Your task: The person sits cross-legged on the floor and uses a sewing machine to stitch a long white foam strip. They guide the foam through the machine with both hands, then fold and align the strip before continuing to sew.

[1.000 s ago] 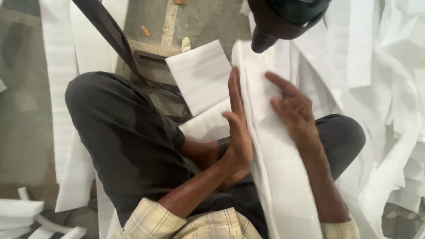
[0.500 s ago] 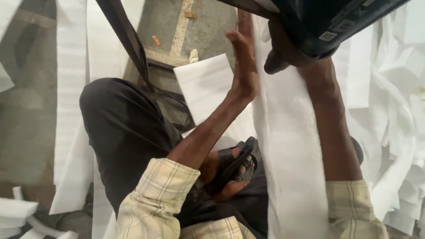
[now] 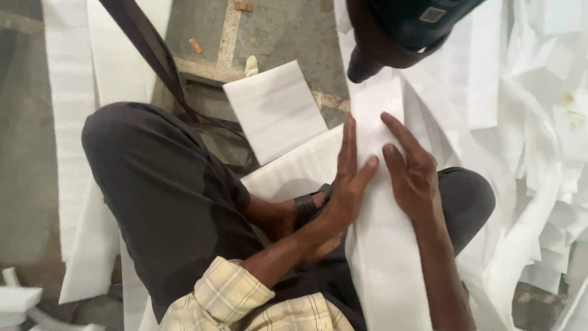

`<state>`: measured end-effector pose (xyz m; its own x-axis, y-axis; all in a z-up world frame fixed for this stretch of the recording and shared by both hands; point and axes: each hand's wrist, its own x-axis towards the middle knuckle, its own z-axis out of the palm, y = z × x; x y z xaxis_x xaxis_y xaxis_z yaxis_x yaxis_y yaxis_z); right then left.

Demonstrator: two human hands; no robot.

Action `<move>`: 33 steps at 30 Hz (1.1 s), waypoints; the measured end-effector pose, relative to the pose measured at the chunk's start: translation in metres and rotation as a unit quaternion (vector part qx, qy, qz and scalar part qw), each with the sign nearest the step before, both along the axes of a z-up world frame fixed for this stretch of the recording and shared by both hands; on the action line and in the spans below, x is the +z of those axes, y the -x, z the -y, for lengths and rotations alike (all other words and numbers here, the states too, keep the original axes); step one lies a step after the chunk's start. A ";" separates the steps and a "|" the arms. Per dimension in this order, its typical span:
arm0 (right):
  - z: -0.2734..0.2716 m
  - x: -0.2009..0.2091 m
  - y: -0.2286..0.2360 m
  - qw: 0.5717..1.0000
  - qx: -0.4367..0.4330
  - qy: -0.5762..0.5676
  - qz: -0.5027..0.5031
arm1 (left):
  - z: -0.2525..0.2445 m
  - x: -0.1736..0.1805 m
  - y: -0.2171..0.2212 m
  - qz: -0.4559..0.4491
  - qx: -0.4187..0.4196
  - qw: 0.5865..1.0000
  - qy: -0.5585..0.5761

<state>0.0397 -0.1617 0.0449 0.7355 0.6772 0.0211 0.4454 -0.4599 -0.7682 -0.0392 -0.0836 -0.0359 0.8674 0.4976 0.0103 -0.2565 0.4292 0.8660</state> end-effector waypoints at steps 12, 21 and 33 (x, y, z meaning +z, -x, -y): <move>0.033 0.008 0.035 0.997 -0.071 -0.008 -0.006 | 0.014 0.028 0.033 0.004 -0.027 0.997 -0.067; 0.071 -0.003 0.036 0.987 -0.118 -0.039 -0.101 | 0.010 0.052 0.056 0.046 0.011 0.972 -0.231; 0.046 0.037 0.043 0.985 -0.057 -0.105 -0.126 | 0.005 0.047 0.049 0.112 0.029 0.986 -0.118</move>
<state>-0.0034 -0.2075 0.0823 0.8062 0.5902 -0.0411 0.1837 -0.3157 -0.9309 -0.0883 -0.0886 0.0114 0.7999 0.5077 0.3199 -0.4715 0.2020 0.8584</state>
